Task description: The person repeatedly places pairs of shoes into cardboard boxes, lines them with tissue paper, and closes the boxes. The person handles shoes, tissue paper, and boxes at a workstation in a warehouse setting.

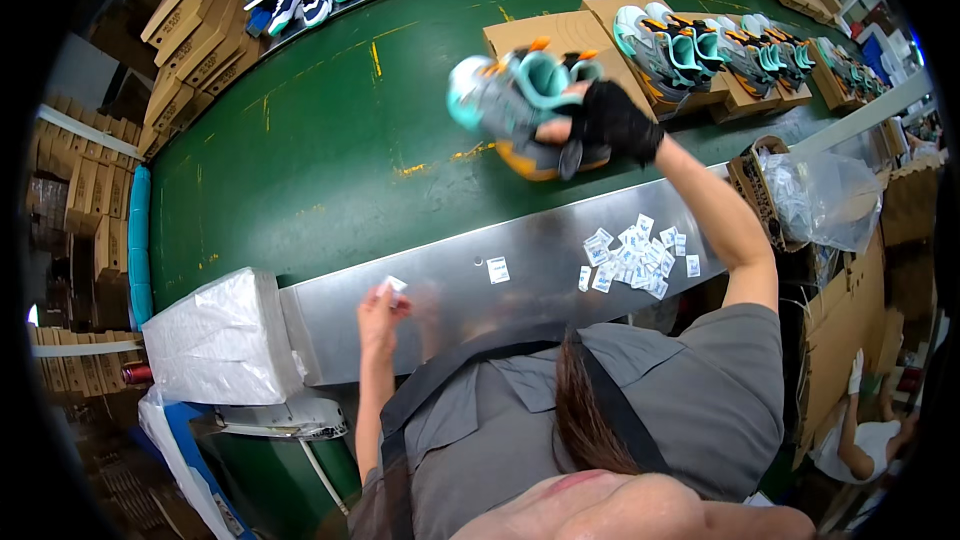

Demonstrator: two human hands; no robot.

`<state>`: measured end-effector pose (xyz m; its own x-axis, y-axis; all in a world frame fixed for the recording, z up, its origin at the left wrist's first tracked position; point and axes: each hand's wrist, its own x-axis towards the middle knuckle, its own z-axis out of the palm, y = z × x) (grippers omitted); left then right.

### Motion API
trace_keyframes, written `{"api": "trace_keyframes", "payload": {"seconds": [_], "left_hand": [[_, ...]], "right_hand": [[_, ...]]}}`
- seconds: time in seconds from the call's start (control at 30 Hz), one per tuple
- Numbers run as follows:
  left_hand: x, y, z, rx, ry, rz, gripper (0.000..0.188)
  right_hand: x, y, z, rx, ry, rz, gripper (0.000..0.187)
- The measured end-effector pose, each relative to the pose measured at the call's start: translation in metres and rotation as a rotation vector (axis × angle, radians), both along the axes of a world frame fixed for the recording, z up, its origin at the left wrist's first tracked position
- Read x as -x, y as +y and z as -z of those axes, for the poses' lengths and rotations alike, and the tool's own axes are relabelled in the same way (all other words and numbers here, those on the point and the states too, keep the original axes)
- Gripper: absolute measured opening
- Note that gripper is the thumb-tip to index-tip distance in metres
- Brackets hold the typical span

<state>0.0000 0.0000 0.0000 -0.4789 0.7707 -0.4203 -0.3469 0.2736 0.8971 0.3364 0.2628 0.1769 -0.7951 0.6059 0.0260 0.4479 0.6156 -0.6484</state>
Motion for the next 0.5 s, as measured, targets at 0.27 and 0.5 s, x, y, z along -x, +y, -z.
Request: {"api": "trace_keyframes", "payload": {"seconds": [0.27, 0.5], "left_hand": [[-0.009, 0.080, -0.082, -0.351, 0.567, -0.025, 0.017], [-0.029, 0.097, 0.020, 0.108, 0.308, 0.364, 0.019]], "right_hand": [[0.088, -0.112, 0.116, -0.594, 0.408, -0.601, 0.022], [0.076, -0.090, 0.179, 0.053, 0.337, -0.345, 0.030]]}}
